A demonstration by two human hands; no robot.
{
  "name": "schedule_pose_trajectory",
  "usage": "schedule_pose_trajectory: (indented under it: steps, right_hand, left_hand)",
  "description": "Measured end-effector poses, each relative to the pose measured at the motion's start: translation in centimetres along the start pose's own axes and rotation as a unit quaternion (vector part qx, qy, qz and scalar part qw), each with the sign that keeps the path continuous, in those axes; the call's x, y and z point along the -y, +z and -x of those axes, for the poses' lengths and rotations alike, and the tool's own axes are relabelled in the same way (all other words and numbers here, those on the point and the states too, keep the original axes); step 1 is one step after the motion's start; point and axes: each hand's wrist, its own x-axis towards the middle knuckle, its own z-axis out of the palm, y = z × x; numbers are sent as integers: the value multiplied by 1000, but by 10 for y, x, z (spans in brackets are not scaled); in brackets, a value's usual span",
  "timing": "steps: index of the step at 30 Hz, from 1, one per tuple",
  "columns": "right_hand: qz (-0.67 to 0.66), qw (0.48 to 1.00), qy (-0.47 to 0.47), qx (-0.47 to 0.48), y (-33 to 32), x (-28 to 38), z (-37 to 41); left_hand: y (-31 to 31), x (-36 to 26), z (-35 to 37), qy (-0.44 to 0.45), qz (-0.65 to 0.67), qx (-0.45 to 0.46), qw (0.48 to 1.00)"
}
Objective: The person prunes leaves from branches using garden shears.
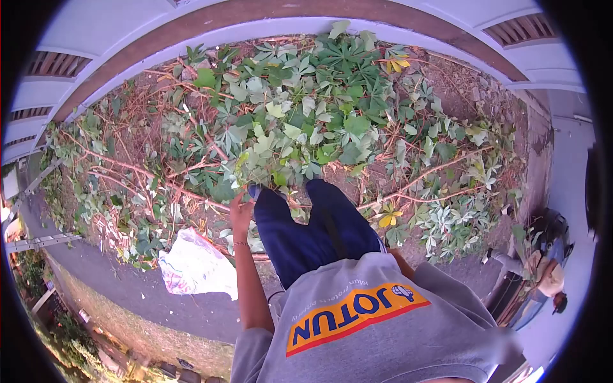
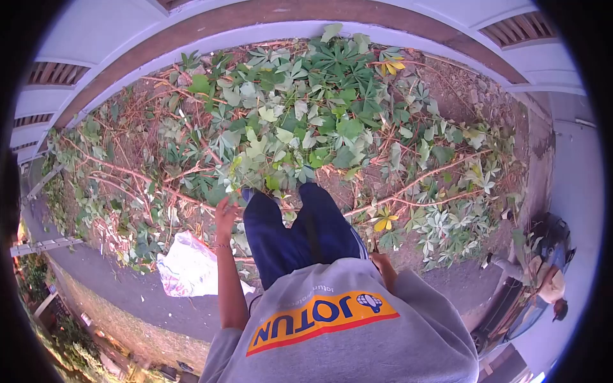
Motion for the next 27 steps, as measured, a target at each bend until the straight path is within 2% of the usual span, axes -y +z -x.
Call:
schedule_pose_trajectory:
  steps: [2,3,5,6,7,8,9,10,11,12,13,14,15,16,17,19,20,21,22,24,25,27]
  right_hand:
    - [47,997,8,-54,-4,-3,-15]
    - [74,994,1,-81,-5,8,-19]
    - [126,983,-53,-121,-6,48,-34]
    - [159,976,-111,-99,11,112,9]
    - [190,964,-169,-80,34,191,72]
    - [156,972,-165,-60,38,207,49]
    - [127,959,-241,-72,58,247,73]
    - [64,963,-261,-17,72,276,80]
    - [-37,952,-304,1,108,312,111]
    - [-100,950,-294,5,138,337,127]
    - [-172,928,-314,101,156,344,117]
    - [-186,912,-332,153,181,354,114]
    - [-197,902,-335,189,203,356,102]
    - [-137,909,-294,261,202,345,70]
    - [-131,916,-254,283,206,333,45]
    - [-118,931,-185,293,213,307,21]
    - [-163,933,-135,292,220,299,13]
    - [-208,930,-91,290,221,297,4]
    - [-214,913,-86,337,215,294,-5]
    - [-214,918,-79,324,217,297,-9]
    - [-219,920,-75,315,224,302,-9]
    - [-267,914,-74,296,234,309,-10]
  left_hand:
    - [-7,-10,1,-83,121,-108,983]
    - [-3,1,-6,-102,129,-114,980]
    - [12,31,-34,-74,207,-122,968]
    - [23,75,-61,-70,160,-124,977]
    - [35,102,-68,-86,177,-144,970]
    - [50,123,-85,-53,74,-129,988]
    - [60,145,-114,-14,-39,-111,993]
    - [66,170,-141,-29,-102,-94,990]
    - [75,219,-173,-66,-86,-64,992]
    - [81,250,-196,-70,-124,-81,986]
    - [91,280,-227,-75,-155,-102,980]
    - [100,327,-262,-83,-113,-118,983]
    - [109,361,-294,-89,-49,-174,980]
    - [122,389,-331,-92,17,-232,968]
    - [137,404,-363,-113,57,-258,958]
    - [176,393,-403,-186,114,-329,919]
    - [200,369,-425,-221,132,-381,888]
    - [216,349,-442,-188,214,-376,882]
    - [231,332,-454,-152,293,-367,869]
    - [254,304,-486,-243,306,-355,849]
    - [259,292,-505,-237,308,-358,849]
    - [264,270,-531,-360,41,-336,870]
